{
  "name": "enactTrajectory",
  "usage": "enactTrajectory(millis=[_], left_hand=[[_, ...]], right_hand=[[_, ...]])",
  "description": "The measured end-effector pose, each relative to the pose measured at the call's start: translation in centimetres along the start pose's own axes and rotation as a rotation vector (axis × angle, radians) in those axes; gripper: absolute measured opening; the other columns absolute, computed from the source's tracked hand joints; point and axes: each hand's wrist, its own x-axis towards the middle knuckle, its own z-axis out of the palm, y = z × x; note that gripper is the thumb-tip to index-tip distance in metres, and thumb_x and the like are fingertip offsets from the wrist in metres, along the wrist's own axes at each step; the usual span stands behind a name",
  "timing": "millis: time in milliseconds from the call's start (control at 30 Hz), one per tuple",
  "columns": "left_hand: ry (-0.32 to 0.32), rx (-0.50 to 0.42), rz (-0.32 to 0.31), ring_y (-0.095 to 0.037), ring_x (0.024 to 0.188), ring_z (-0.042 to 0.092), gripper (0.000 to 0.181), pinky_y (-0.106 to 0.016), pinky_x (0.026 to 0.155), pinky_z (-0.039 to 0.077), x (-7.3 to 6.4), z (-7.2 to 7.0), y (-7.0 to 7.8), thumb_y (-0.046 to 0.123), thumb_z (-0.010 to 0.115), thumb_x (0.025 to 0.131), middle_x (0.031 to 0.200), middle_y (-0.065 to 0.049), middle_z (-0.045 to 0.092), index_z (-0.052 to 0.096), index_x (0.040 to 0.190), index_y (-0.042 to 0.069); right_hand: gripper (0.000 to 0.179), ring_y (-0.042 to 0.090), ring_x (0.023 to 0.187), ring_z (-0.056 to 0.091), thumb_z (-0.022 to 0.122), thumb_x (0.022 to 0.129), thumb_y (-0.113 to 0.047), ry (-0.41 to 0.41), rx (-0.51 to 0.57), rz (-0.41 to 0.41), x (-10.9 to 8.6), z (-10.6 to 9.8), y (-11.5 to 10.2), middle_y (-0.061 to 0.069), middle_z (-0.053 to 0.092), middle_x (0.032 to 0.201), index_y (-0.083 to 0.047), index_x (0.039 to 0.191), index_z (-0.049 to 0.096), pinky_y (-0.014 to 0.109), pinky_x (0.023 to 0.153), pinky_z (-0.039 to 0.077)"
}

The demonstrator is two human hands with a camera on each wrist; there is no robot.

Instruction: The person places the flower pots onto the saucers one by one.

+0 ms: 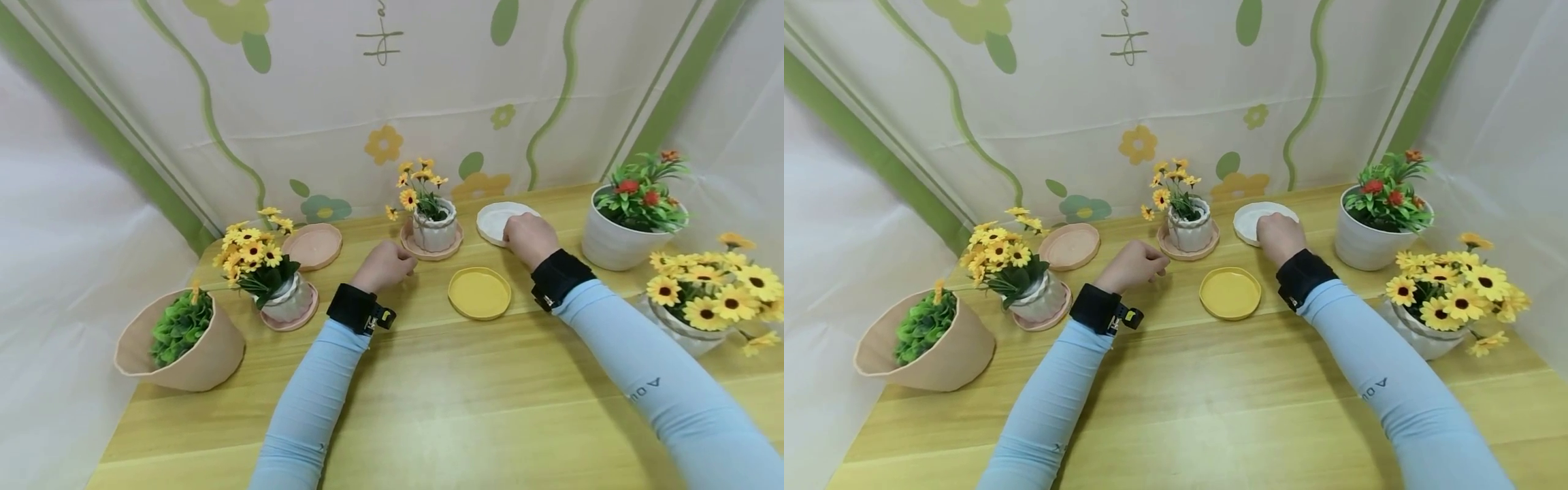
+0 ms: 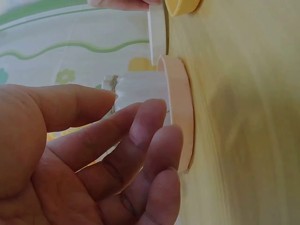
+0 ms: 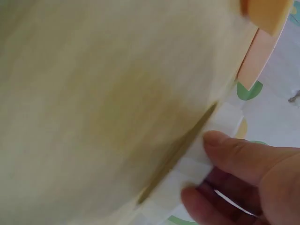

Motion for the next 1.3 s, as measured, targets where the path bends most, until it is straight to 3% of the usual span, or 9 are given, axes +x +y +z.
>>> enactTrajectory(millis=[167, 367, 533, 667, 800, 1000, 1133, 1233, 1300], left_hand=[[-0.012, 0.022, 0.002, -0.012, 0.047, 0.038, 0.036, -0.024, 0.046, 0.03, -0.1, 0.2, -0.1, 0.022, 0.054, 0.103, 0.055, 0.002, 0.047, 0.076, 0.085, -0.001], [-0.01, 0.045, 0.016, -0.013, 0.049, 0.04, 0.036, -0.025, 0.048, 0.032, 0.0, 0.5, 0.0, 0.023, 0.054, 0.103, 0.058, 0.0, 0.053, 0.077, 0.085, 0.001], [-0.014, 0.04, 0.097, -0.013, 0.053, 0.044, 0.034, -0.025, 0.05, 0.035, 0.2, 0.8, 0.4, 0.019, 0.053, 0.103, 0.072, -0.01, 0.064, 0.074, 0.085, -0.002], [-0.015, 0.023, 0.101, -0.013, 0.056, 0.047, 0.031, -0.024, 0.051, 0.037, 0.5, 1.2, 1.0, 0.02, 0.055, 0.103, 0.084, -0.013, 0.07, 0.076, 0.091, 0.0], [-0.027, 0.005, 0.104, -0.013, 0.059, 0.051, 0.031, -0.024, 0.052, 0.04, 0.9, 1.8, 1.8, 0.022, 0.057, 0.102, 0.089, -0.015, 0.072, 0.075, 0.097, -0.002], [-0.059, 0.006, 0.163, -0.017, 0.068, 0.061, 0.027, -0.027, 0.067, 0.047, 2.2, 2.3, 3.9, 0.019, 0.052, 0.104, 0.089, -0.01, 0.071, 0.07, 0.112, 0.001], [-0.129, 0.042, 0.19, -0.016, 0.06, 0.048, 0.028, -0.029, 0.07, 0.039, 3.6, 2.5, 5.3, 0.02, 0.042, 0.108, 0.073, -0.003, 0.055, 0.062, 0.095, 0.005], [-0.189, 0.046, 0.143, -0.018, 0.056, 0.04, 0.039, -0.03, 0.064, 0.038, 4.9, 3.0, 6.1, 0.024, 0.034, 0.11, 0.065, -0.004, 0.045, 0.049, 0.078, 0.007], [-0.207, 0.067, 0.09, -0.02, 0.052, 0.042, 0.045, -0.029, 0.06, 0.039, 5.8, 3.5, 6.5, 0.026, 0.032, 0.111, 0.061, -0.006, 0.049, 0.051, 0.074, 0.007]], right_hand=[[0.01, 0.029, 0.069, 0.061, 0.072, 0.081, 0.003, -0.062, -0.008, 0.008, 0.1, -0.2, -0.4, 0.013, 0.069, 0.074, -0.002, 0.073, 0.075, 0.049, 0.071, 0.053], [0.014, 0.028, 0.065, 0.058, 0.067, 0.08, 0.008, -0.07, -0.006, -0.005, 0.0, -0.3, -0.6, 0.011, 0.066, 0.069, 0.0, 0.071, 0.073, 0.048, 0.069, 0.052], [0.015, 0.028, 0.066, 0.06, 0.065, 0.081, 0.008, -0.11, -0.015, 0.001, 0.0, -0.5, -0.6, 0.012, 0.067, 0.07, -0.001, 0.072, 0.073, 0.047, 0.07, 0.053], [0.011, 0.033, 0.078, 0.065, 0.063, 0.082, 0.008, -0.166, -0.004, 0.019, -0.1, -1.6, -1.0, 0.019, 0.07, 0.084, 0.005, 0.085, 0.073, 0.049, 0.078, 0.053], [0.016, 0.042, 0.092, 0.065, 0.065, 0.083, 0.005, -0.173, 0.002, 0.009, -0.1, -4.7, -1.5, 0.027, 0.069, 0.099, 0.011, 0.097, 0.071, 0.052, 0.084, 0.053], [0.017, 0.035, 0.078, 0.063, 0.059, 0.089, 0.0, -0.107, 0.011, 0.008, -0.4, -12.4, -2.0, 0.021, 0.07, 0.087, 0.008, 0.092, 0.074, 0.047, 0.073, 0.052], [0.022, 0.033, 0.074, 0.061, 0.058, 0.094, -0.006, -0.055, -0.027, 0.047, -1.2, -17.3, -0.8, 0.021, 0.07, 0.085, 0.007, 0.099, 0.074, 0.049, 0.072, 0.048], [0.027, 0.042, 0.089, 0.062, 0.058, 0.097, -0.01, -0.05, -0.052, 0.127, -2.0, -19.9, 0.7, 0.029, 0.068, 0.103, 0.01, 0.111, 0.07, 0.057, 0.083, 0.047], [0.029, 0.045, 0.091, 0.062, 0.057, 0.098, -0.012, -0.062, -0.064, 0.191, -2.6, -21.1, 1.9, 0.032, 0.066, 0.108, 0.011, 0.113, 0.067, 0.058, 0.083, 0.047]])
